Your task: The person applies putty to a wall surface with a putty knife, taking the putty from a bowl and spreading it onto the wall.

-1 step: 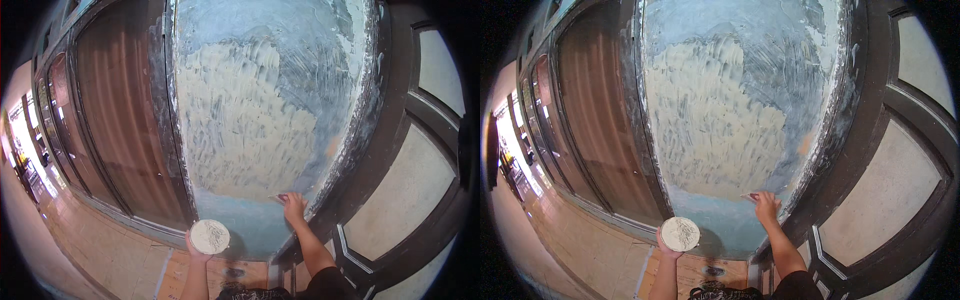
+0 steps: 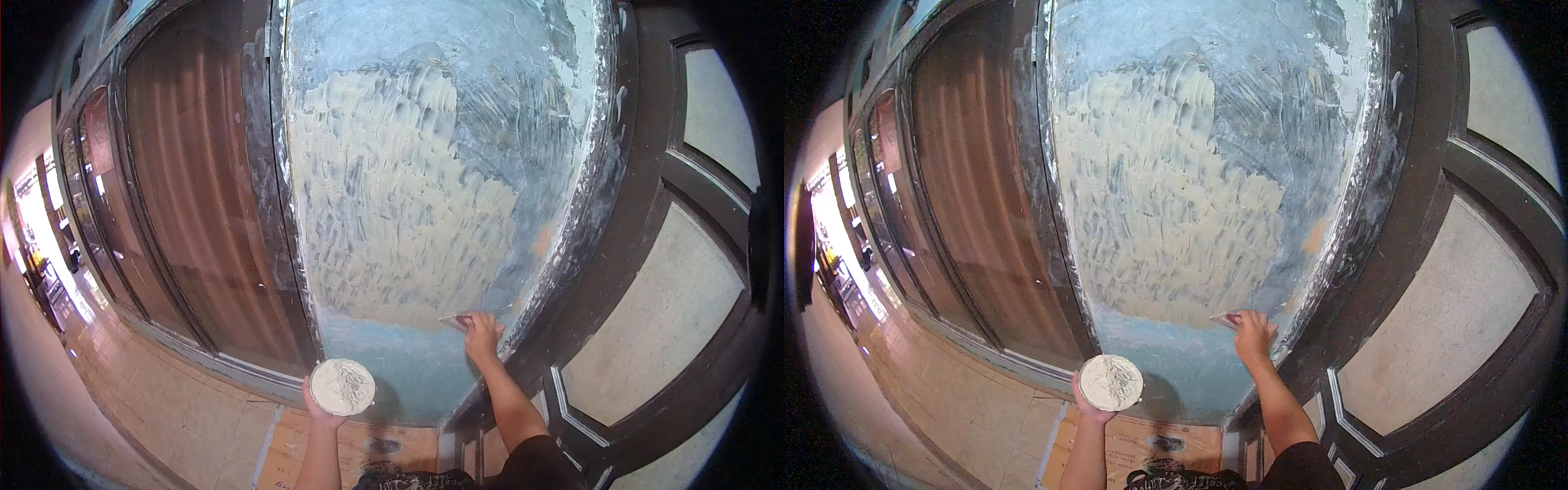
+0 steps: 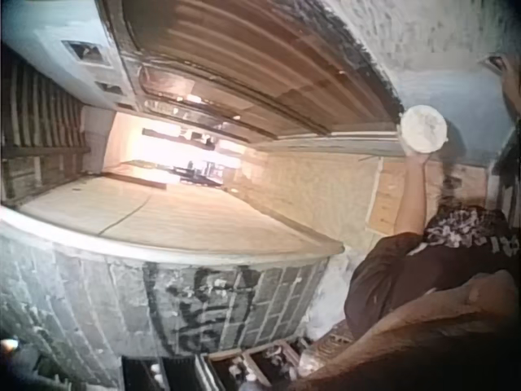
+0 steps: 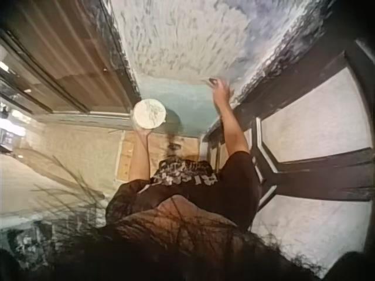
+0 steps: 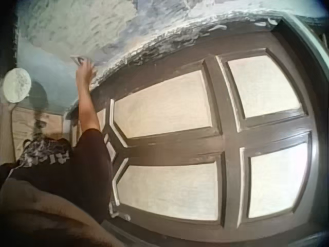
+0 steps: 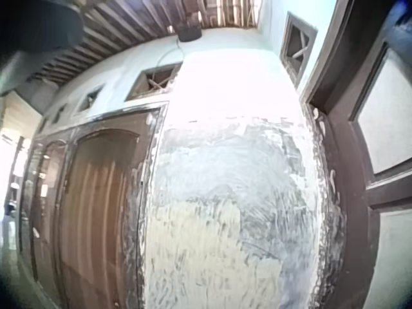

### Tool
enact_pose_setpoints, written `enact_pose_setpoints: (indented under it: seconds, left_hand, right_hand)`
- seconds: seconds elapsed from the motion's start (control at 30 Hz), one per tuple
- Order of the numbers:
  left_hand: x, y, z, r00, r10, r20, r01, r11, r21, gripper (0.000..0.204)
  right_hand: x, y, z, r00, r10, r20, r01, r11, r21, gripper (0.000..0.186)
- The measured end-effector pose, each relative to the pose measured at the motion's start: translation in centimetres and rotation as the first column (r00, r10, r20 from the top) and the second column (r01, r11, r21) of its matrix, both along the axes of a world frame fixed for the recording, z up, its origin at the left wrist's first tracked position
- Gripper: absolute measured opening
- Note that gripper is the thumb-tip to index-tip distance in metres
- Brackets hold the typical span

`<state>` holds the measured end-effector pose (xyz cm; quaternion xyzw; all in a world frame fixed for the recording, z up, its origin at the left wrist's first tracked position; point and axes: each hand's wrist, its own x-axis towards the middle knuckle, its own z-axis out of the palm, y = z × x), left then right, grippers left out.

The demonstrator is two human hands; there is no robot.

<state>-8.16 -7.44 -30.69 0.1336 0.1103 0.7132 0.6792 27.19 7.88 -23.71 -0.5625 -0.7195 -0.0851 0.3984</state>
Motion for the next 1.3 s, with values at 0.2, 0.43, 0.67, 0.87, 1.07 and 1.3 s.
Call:
enact_pose_setpoints:
  seconds: [0.2,0.43,0.67,0.87,1.07,1.3]
  left_hand:
    - [-0.1,-0.6,0.0,0.999,0.009,0.048,-0.006,0.999,-0.053,0.079]
    - [-0.5,-0.5,-0.8,0.999,0.024,-0.021,-0.025,0.998,-0.05,0.081]
    - [-0.8,-0.7,-0.7,0.999,0.005,0.049,-0.001,0.998,-0.071,0.084]
    - [-0.4,-0.8,-0.7,1.0,0.002,0.009,-0.001,0.998,-0.068,0.078]
    - [0.0,-0.9,0.0,1.0,-0.003,0.016,0.004,0.997,-0.081,0.076]
    - [0.7,-0.6,-0.6,1.0,0.02,-0.011,-0.02,0.998,-0.062,0.082]
  right_hand:
    - [0.4,0.1,1.5,0.994,-0.014,-0.104,0.027,0.991,0.127,0.013]
    - [0.7,0.4,-0.9,0.998,-0.047,0.042,0.046,0.999,0.028,0.018]
    - [1.0,0.4,1.1,0.994,0.043,-0.096,-0.031,0.991,0.127,0.021]
    - [0.2,0.0,-1.2,0.999,0.043,-0.01,-0.043,0.999,0.029,0.016]
    - [0.6,0.3,2.4,0.995,0.007,-0.101,0.007,0.99,0.143,0.017]
    - [0.4,-0.9,-1.7,0.999,0.035,0.026,-0.035,0.999,0.005,0.019]
